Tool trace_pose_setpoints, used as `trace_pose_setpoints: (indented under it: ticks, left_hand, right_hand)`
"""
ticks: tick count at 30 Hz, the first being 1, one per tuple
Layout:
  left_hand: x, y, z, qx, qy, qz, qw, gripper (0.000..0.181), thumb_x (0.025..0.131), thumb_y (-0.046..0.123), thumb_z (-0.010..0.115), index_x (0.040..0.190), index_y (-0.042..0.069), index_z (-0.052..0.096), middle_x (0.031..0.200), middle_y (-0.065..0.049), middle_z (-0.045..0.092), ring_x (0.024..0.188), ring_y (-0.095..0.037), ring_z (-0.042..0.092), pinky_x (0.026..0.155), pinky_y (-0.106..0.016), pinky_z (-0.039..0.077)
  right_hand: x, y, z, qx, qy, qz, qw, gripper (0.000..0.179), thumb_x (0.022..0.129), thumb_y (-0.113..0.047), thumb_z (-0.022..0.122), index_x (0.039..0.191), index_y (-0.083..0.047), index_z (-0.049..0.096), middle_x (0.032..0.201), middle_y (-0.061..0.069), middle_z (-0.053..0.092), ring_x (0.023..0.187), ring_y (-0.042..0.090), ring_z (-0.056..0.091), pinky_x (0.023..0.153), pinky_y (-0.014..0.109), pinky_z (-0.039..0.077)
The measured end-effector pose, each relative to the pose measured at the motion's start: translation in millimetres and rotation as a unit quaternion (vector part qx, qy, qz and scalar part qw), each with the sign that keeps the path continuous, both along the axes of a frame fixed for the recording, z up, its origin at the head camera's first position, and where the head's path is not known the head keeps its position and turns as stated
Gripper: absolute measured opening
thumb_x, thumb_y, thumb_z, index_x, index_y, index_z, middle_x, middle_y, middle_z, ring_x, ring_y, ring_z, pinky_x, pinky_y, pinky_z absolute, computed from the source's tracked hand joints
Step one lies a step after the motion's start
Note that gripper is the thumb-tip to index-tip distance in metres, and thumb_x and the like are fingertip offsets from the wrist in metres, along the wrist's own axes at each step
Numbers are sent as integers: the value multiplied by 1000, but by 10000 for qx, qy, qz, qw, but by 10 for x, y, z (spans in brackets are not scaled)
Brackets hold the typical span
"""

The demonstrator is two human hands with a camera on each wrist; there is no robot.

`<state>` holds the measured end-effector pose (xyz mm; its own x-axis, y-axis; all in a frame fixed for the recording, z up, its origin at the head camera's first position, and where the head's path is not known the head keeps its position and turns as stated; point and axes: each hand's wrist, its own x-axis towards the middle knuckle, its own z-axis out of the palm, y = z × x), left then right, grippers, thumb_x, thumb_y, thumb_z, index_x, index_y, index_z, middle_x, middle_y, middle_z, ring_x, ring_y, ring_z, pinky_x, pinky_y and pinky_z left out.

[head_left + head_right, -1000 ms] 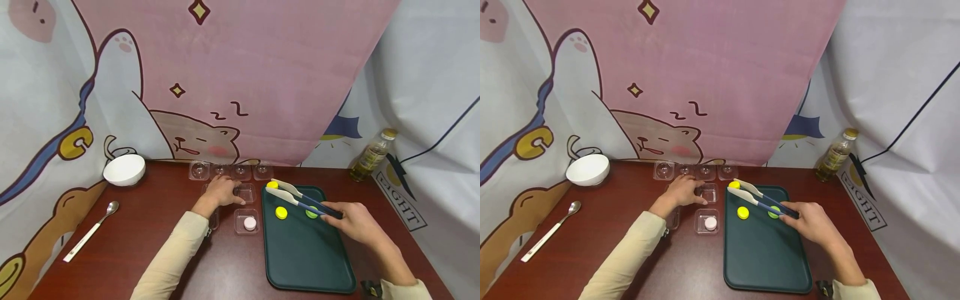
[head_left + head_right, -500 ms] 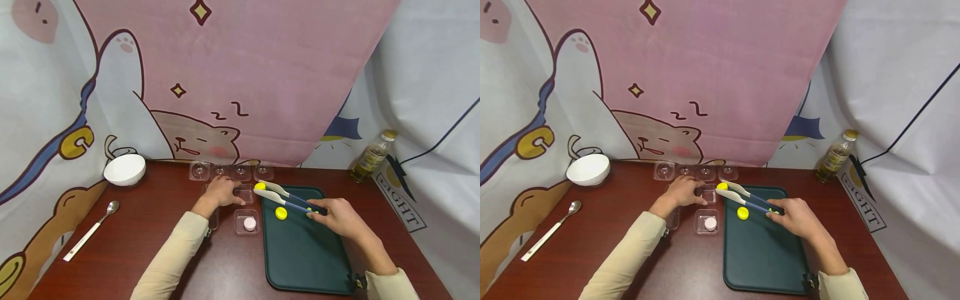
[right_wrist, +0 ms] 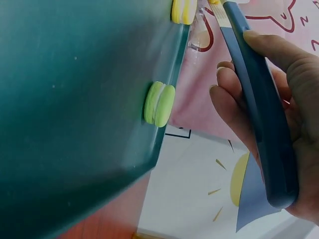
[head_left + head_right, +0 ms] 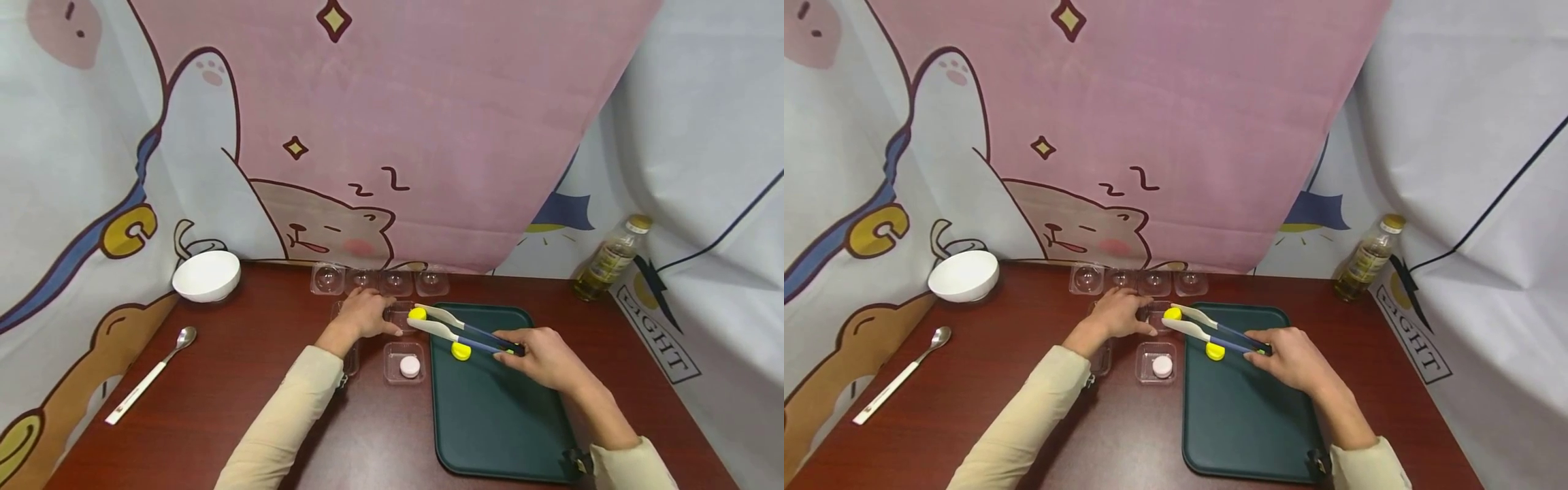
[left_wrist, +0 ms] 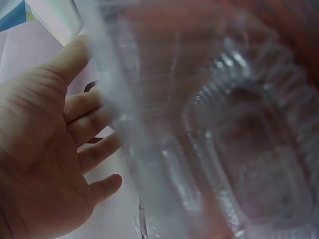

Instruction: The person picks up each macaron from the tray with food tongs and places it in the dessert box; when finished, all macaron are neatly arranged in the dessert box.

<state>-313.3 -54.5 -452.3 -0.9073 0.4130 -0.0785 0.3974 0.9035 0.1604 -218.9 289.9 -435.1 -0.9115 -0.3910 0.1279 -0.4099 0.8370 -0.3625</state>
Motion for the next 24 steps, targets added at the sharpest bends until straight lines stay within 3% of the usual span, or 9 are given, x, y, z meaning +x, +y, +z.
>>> trace_pose_setpoints:
  ticks: [9, 24]
  left_hand:
    - [1, 2, -15, 13, -3, -14, 10000, 78, 80, 62, 76, 146, 24, 57, 144, -3, 62, 143, -27, 46, 124, -52, 25]
    - [-24, 11, -21, -77, 22, -32, 10000, 79, 80, 63, 76, 145, 25, 57, 144, -2, 62, 143, -26, 46, 123, -52, 27]
  right_hand:
    - [-65, -78, -12, 165, 180, 134, 9996, 38, 88, -27, 79, 123, -12, 75, 68, -15, 58, 50, -3, 38, 46, 19, 34]
    - [-194, -200, -6, 173, 102, 326, 9993, 40, 90, -30, 77, 125, -9, 73, 57, -14, 43, 46, -2, 31, 44, 19, 32]
